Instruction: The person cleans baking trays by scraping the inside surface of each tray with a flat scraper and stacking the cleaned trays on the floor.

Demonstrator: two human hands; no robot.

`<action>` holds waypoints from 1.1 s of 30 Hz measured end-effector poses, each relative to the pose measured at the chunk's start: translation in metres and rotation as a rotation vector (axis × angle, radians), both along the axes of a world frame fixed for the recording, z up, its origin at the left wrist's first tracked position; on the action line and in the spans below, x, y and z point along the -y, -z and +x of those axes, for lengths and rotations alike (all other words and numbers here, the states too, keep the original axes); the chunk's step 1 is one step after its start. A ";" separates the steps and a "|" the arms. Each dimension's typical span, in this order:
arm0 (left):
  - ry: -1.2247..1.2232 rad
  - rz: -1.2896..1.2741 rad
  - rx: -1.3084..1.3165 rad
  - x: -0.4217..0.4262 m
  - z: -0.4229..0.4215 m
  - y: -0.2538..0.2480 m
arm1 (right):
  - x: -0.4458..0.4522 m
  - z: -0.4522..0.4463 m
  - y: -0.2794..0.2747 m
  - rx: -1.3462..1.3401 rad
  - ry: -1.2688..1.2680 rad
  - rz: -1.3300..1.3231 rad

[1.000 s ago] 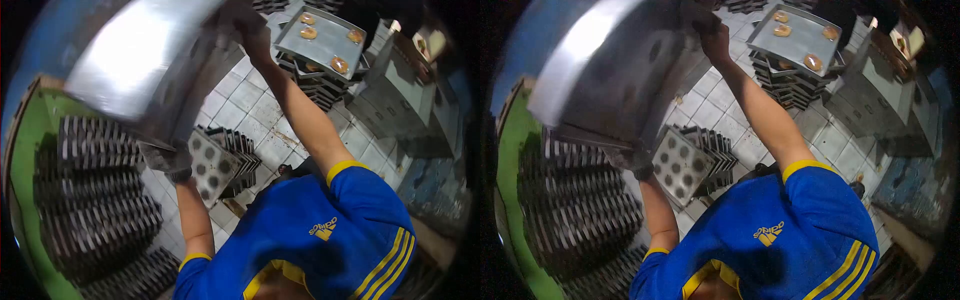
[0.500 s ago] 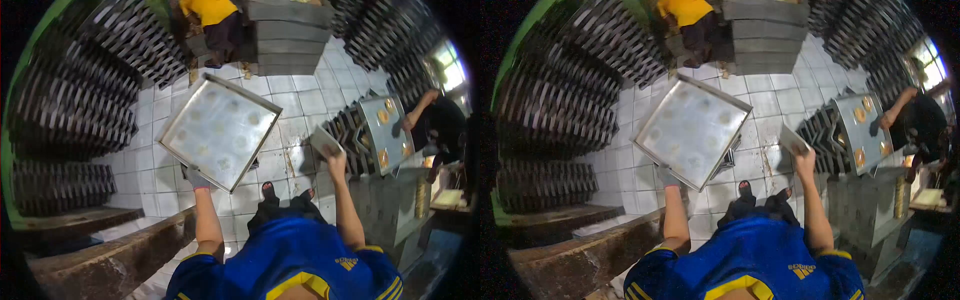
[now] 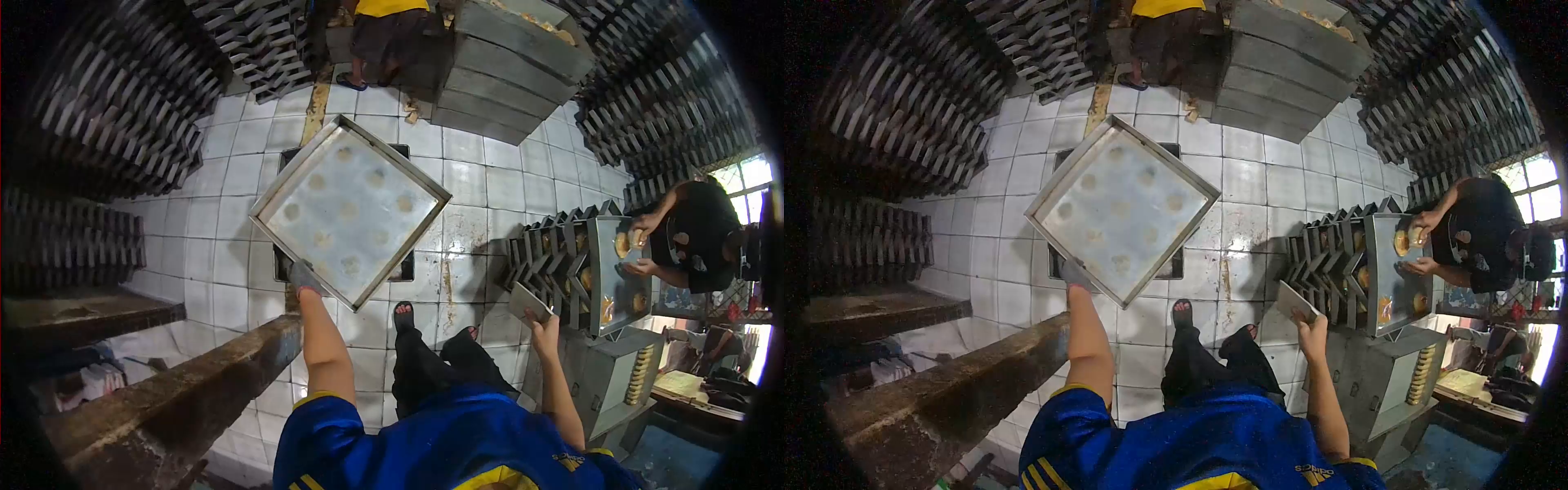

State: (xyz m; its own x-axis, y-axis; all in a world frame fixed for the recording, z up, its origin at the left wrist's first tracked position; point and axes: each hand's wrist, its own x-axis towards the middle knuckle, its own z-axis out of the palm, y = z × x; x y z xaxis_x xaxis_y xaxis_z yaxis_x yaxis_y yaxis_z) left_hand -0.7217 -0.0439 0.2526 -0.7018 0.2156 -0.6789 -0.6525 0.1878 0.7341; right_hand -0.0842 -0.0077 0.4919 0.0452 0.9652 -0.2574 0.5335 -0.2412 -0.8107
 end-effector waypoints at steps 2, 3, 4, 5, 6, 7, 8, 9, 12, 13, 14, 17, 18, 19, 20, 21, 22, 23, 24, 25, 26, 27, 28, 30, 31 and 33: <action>-0.015 0.089 -0.149 -0.005 -0.003 -0.006 | -0.002 -0.009 -0.001 -0.019 -0.041 0.026; 0.037 0.038 -0.098 -0.003 -0.023 0.024 | -0.002 -0.015 -0.009 -0.014 -0.047 0.025; 0.088 -0.013 -0.047 0.000 -0.033 0.040 | -0.002 -0.022 -0.019 0.003 -0.080 0.009; 0.083 -0.015 -0.046 0.001 -0.029 0.033 | -0.003 -0.025 -0.024 0.018 -0.112 -0.008; 0.065 0.044 -0.076 0.002 -0.019 0.016 | -0.003 -0.021 -0.020 0.011 -0.136 -0.014; 0.048 0.106 -0.106 0.001 -0.013 0.000 | -0.003 -0.017 -0.016 0.011 -0.137 -0.015; 0.049 0.108 -0.107 -0.001 -0.011 -0.009 | 0.000 -0.010 -0.009 0.018 -0.131 -0.026; 0.034 0.103 -0.117 -0.002 -0.012 -0.006 | 0.001 -0.004 -0.004 0.026 -0.122 -0.039; 0.139 0.095 -0.155 0.005 -0.038 0.033 | 0.007 0.018 0.011 0.054 -0.131 -0.054; 0.253 0.094 -0.182 0.006 -0.044 0.049 | 0.012 0.025 0.013 0.054 -0.115 -0.056; 0.178 -0.067 -0.493 -0.004 -0.035 0.038 | 0.014 0.030 0.015 0.053 -0.133 -0.052; 0.128 -0.249 -0.833 -0.008 -0.006 0.000 | 0.026 0.057 0.022 0.149 -0.158 0.011; 0.218 -0.111 -0.770 -0.003 0.009 -0.015 | 0.033 0.060 0.010 0.200 -0.138 -0.008; 0.291 -0.044 -0.804 -0.009 0.035 -0.039 | 0.046 0.081 0.041 0.115 -0.075 0.070; 0.307 -0.077 -1.011 -0.021 0.090 -0.086 | 0.055 0.104 0.063 0.316 -0.100 -0.045; 0.304 -0.126 -1.222 -0.035 0.149 -0.143 | 0.072 0.123 0.071 0.324 -0.018 -0.050; 0.450 -0.042 -1.175 -0.038 0.177 -0.125 | 0.084 0.139 0.077 0.338 -0.035 -0.065; 0.583 0.029 -1.130 -0.044 0.207 -0.096 | 0.093 0.155 0.082 0.345 -0.066 -0.079; 0.616 0.061 -1.144 -0.059 0.243 -0.076 | 0.106 0.174 0.088 0.335 -0.022 -0.074; 0.698 0.307 -0.717 -0.069 0.288 -0.056 | 0.121 0.193 0.095 0.341 -0.005 -0.157; 0.857 0.363 -0.616 -0.074 0.350 -0.072 | 0.134 0.212 0.100 0.345 0.008 -0.240; 1.020 0.409 -0.506 -0.080 0.414 -0.093 | 0.145 0.224 0.099 0.338 0.039 -0.237; 1.177 0.441 -0.398 -0.086 0.479 -0.116 | 0.159 0.241 0.102 0.342 0.080 -0.238; 1.348 0.572 -0.202 -0.098 0.591 -0.172 | 0.189 0.275 0.108 0.338 0.145 -0.236; 1.391 0.563 -0.173 -0.112 0.641 -0.167 | 0.206 0.294 0.112 0.300 0.218 -0.226; 1.580 0.549 -0.322 -0.146 0.731 -0.202 | 0.237 0.322 0.119 0.228 0.353 -0.208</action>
State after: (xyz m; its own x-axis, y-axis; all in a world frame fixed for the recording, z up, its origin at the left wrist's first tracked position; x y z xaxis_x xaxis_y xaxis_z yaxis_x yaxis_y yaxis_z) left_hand 0.0094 0.1018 0.4545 0.3261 0.9288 -0.1761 0.0841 0.1570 0.9840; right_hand 0.2377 -0.2446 0.3724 0.4398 0.8094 -0.3892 0.5484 -0.5852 -0.5974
